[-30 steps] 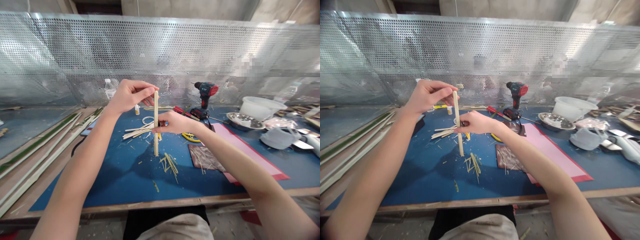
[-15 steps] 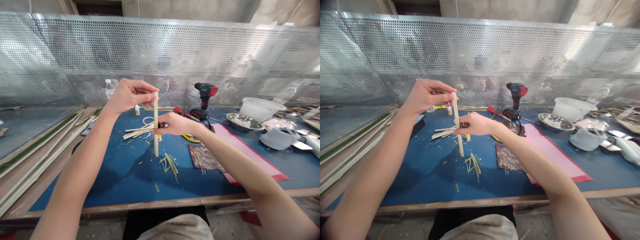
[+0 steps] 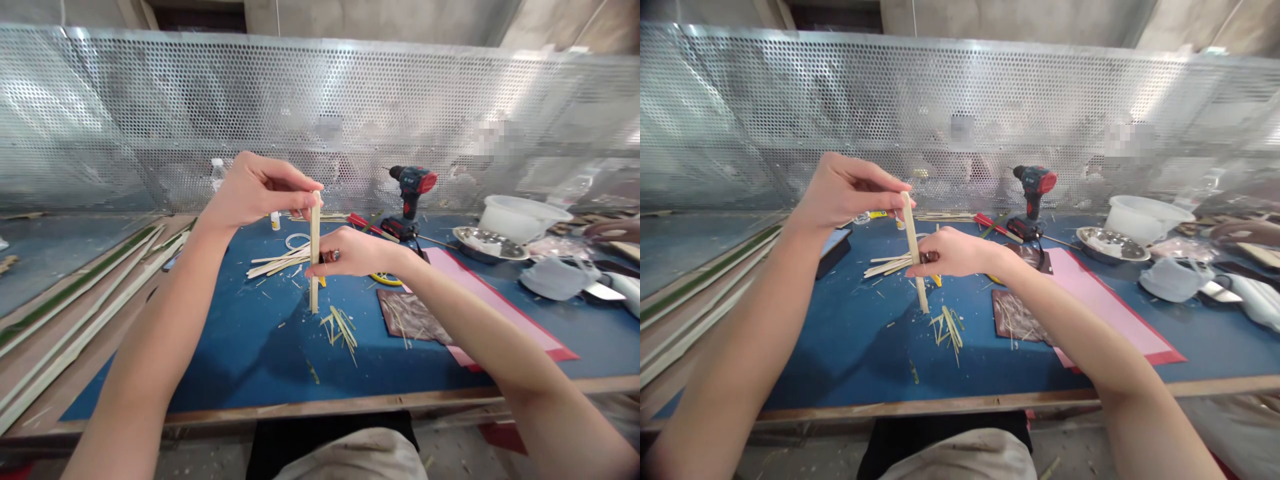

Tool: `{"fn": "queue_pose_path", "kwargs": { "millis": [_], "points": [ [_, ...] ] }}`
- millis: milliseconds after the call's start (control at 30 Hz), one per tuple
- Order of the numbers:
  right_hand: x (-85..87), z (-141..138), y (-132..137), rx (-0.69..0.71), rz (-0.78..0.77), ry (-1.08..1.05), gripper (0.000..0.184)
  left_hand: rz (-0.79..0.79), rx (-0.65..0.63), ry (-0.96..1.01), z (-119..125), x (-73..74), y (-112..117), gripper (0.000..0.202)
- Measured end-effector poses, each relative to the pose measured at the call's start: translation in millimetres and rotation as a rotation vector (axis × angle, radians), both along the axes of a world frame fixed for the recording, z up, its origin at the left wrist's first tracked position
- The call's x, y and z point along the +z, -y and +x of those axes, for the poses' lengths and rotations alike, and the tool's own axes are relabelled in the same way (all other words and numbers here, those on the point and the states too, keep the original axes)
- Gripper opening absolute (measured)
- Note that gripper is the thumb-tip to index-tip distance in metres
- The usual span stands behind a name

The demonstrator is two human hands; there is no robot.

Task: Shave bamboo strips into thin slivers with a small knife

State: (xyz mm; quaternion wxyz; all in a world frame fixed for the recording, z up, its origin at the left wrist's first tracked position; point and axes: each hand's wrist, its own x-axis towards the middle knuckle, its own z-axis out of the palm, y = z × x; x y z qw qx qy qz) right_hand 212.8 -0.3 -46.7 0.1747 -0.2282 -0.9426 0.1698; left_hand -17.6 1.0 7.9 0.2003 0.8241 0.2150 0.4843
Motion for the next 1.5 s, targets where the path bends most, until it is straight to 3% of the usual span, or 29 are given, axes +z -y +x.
{"fn": "queue_pose_path", "kwargs": {
  "millis": [233,600,1333,1500],
  "points": [
    [5.0,0.0,8.0,0.044,-0.003,0.039,0.039,0.015,-0.043,-0.038,1.9,4.6,10.7,0.015],
    [6.3,3.6,2.4,0.025,-0.008,0.092,0.029,0.005,-0.012,-0.01,2.6,2.7,3.8,0.013],
    [5.5,1.5,3.3,-0.013,-0.007,0.094,0.028,0.051,-0.017,-0.023,4.2,3.1,3.9,0.016],
    [4.7,1.6,3.0,-0.017,-0.01,0.098,0.03,0.05,0.042,-0.039,2.9,2.4,4.5,0.017]
  ]
}}
